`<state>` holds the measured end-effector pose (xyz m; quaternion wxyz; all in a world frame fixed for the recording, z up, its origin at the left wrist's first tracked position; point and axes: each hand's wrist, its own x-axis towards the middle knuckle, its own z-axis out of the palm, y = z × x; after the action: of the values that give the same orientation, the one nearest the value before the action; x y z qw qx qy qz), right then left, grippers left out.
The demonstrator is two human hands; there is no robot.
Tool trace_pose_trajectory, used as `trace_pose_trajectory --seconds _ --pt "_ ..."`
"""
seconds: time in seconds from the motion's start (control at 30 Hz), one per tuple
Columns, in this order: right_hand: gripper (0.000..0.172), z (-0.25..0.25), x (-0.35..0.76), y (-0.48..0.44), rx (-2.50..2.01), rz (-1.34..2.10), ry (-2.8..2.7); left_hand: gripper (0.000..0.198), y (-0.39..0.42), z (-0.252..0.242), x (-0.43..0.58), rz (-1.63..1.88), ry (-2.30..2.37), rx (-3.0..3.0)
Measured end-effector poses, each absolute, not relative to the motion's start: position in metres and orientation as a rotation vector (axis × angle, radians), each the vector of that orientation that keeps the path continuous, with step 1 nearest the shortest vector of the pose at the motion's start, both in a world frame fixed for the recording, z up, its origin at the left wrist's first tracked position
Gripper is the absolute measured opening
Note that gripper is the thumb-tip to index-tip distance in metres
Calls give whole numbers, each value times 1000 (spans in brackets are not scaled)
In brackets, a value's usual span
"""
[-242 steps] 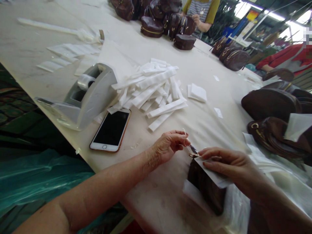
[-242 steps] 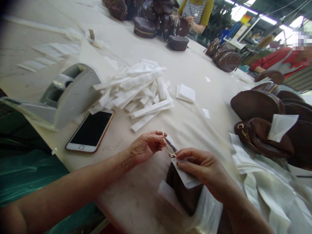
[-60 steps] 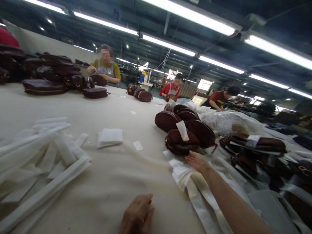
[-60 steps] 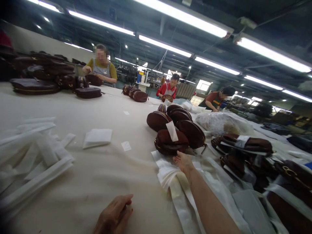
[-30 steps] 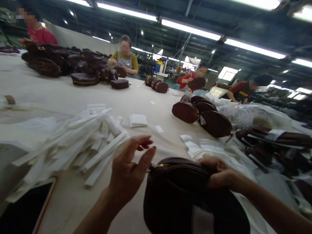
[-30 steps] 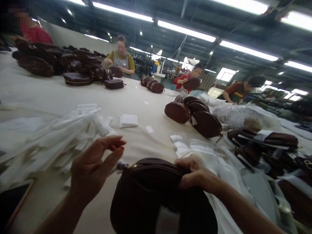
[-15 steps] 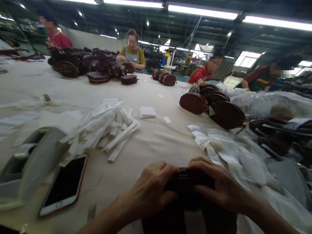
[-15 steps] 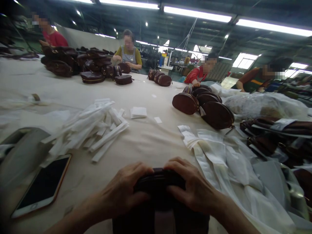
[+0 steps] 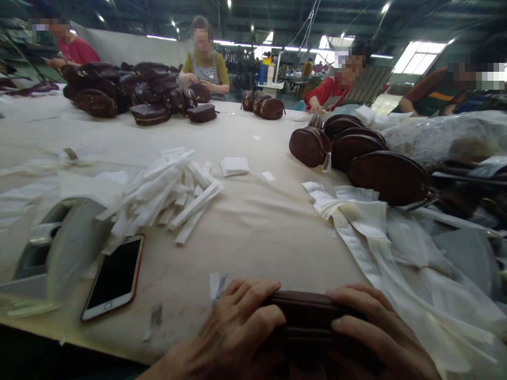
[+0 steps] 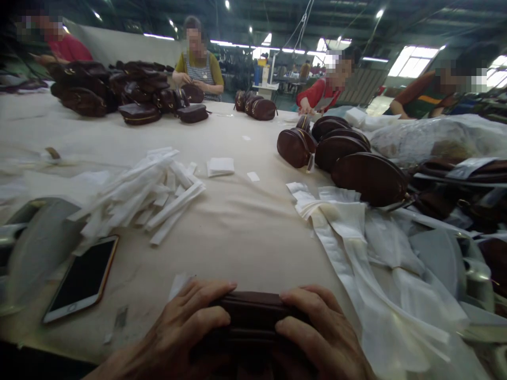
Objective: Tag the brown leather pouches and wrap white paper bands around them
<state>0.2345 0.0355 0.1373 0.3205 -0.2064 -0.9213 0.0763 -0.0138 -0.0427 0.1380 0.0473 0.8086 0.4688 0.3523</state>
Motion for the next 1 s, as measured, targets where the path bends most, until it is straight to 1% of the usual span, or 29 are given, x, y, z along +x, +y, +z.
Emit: trace_pose_trajectory --seconds 0.1,0.23,0.3,0.37,0.5,0.67,0.87,1.0 --pt "18 131 240 26 -532 108 -2411 13 -46 136 -14 1019 1424 2566" --pt "20 128 242 18 -461 -58 -2365 17 -46 128 -15 1186 1304 2647" --pt "19 127 242 15 -465 -106 -2334 14 -47 127 -14 1212 1284 2604" --pt "18 124 242 12 -492 -112 -2341 10 -48 129 -12 1125 1333 2533" --pt "18 119 238 7 -543 -91 -2351 9 -52 135 -8 995 1392 2501" --pt "16 122 231 6 -616 -163 -2335 11 -54 134 -4 949 1490 2530" --pt "12 130 228 7 -611 -174 -2392 9 -54 131 -5 878 1534 2561" --pt "17 130 232 6 -643 -159 -2400 15 -55 127 -7 921 1527 2580"
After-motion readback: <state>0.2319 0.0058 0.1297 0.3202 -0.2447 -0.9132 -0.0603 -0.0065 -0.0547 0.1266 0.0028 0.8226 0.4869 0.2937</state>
